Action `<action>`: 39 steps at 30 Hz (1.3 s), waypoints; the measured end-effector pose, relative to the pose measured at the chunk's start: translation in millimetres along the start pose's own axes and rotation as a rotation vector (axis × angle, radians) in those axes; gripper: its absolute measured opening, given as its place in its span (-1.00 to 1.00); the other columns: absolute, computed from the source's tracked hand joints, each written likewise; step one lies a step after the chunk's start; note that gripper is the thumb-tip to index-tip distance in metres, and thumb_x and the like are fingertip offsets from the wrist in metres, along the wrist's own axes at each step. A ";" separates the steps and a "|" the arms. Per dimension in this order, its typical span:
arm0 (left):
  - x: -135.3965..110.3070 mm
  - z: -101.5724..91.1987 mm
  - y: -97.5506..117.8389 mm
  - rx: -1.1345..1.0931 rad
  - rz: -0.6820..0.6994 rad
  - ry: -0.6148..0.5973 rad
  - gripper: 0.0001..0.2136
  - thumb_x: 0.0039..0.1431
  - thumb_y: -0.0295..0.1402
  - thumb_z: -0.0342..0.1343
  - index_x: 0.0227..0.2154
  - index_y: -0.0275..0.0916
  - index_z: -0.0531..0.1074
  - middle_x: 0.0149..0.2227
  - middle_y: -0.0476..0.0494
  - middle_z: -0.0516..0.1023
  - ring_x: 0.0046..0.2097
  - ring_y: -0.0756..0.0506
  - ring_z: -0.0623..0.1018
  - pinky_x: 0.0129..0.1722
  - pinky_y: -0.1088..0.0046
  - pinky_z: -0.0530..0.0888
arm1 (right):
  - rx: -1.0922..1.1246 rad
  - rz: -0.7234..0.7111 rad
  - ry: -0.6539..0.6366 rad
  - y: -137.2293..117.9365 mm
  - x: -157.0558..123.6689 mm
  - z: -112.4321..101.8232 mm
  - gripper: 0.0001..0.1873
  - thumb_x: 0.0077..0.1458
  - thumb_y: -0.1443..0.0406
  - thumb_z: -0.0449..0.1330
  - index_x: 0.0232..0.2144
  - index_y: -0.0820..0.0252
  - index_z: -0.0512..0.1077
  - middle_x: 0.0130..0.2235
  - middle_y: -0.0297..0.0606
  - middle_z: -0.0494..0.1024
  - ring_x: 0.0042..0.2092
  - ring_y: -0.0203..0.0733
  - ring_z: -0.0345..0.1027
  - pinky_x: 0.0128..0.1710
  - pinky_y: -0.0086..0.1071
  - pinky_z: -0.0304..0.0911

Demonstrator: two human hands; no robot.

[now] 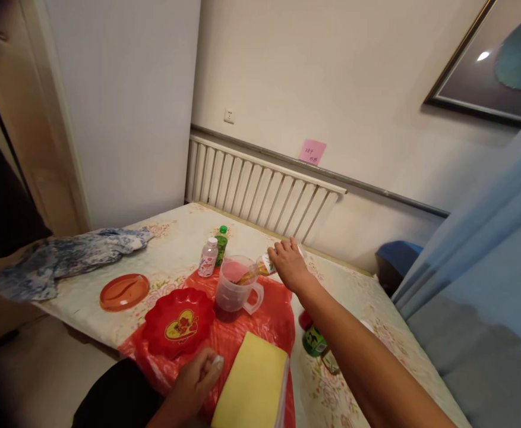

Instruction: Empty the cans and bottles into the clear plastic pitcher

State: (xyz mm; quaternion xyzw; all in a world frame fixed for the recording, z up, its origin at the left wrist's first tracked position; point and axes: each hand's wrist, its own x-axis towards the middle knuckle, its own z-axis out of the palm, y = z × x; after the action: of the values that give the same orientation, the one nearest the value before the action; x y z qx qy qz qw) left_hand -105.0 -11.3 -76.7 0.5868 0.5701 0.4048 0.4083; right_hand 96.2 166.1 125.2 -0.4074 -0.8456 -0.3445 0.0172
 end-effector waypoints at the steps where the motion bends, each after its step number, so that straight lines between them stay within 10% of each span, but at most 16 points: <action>1: 0.0 0.5 -1.0 -0.003 -0.002 0.000 -0.69 0.17 -0.03 -0.14 -0.51 -0.15 0.17 -0.55 0.12 0.18 -0.47 -0.02 0.26 -0.44 0.47 0.19 | -0.017 -0.022 0.005 -0.6 2.4 -2.7 -0.64 0.13 0.45 0.04 -0.01 0.23 0.35 -0.06 -0.05 0.44 0.03 0.06 0.17 0.23 0.02 -0.25; 18: -2.0 -3.8 10.2 -0.034 0.018 0.023 -0.78 0.16 -0.14 -0.06 -0.43 -0.18 0.29 -0.50 0.08 0.31 -0.43 -0.03 0.35 -0.40 0.48 0.26 | -0.007 -0.124 0.062 -15.1 13.6 -12.5 -0.69 0.19 0.45 -0.01 -0.07 0.22 0.40 -0.12 -0.05 0.44 0.04 0.07 0.16 0.24 0.05 -0.25; 23: 2.1 -7.8 13.9 -0.060 0.034 0.052 -0.77 0.15 -0.15 -0.04 -0.32 -0.21 0.36 -0.42 0.02 0.42 -0.38 -0.06 0.40 -0.37 0.45 0.32 | 0.209 0.066 -0.003 -12.8 1.9 0.6 -0.60 0.09 0.51 0.06 -0.03 0.18 0.37 -0.05 -0.04 0.43 0.06 0.05 0.15 0.20 0.01 -0.23; 31: 15.0 -24.0 43.4 -0.097 0.098 0.146 -0.68 0.11 -0.17 -0.01 -0.16 -0.24 0.41 -0.28 -0.11 0.53 -0.26 -0.13 0.50 -0.22 0.36 0.43 | 0.440 0.338 -0.057 -21.9 -54.5 33.6 -0.48 -0.10 0.33 0.25 -0.01 0.18 0.35 -0.14 -0.14 0.50 -0.17 -0.07 0.32 -0.16 -0.28 0.18; 39: 24.9 -19.0 66.9 -0.028 0.200 0.162 -0.64 0.03 -0.34 0.00 -0.07 -0.23 0.41 -0.05 -0.22 0.54 -0.01 -0.18 0.49 0.04 0.24 0.39 | 0.975 0.408 0.053 -100.9 -133.8 44.9 -0.45 -0.20 0.40 0.22 -0.05 0.14 0.35 -0.12 -0.18 0.49 -0.11 -0.04 0.36 -0.09 -0.23 0.25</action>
State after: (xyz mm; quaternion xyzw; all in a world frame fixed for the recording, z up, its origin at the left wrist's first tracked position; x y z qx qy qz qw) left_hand -99.7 12.9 -7.1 0.6005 0.5341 0.4976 0.3264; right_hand 126.1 58.8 -7.8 -0.4996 -0.8104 0.0889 0.2929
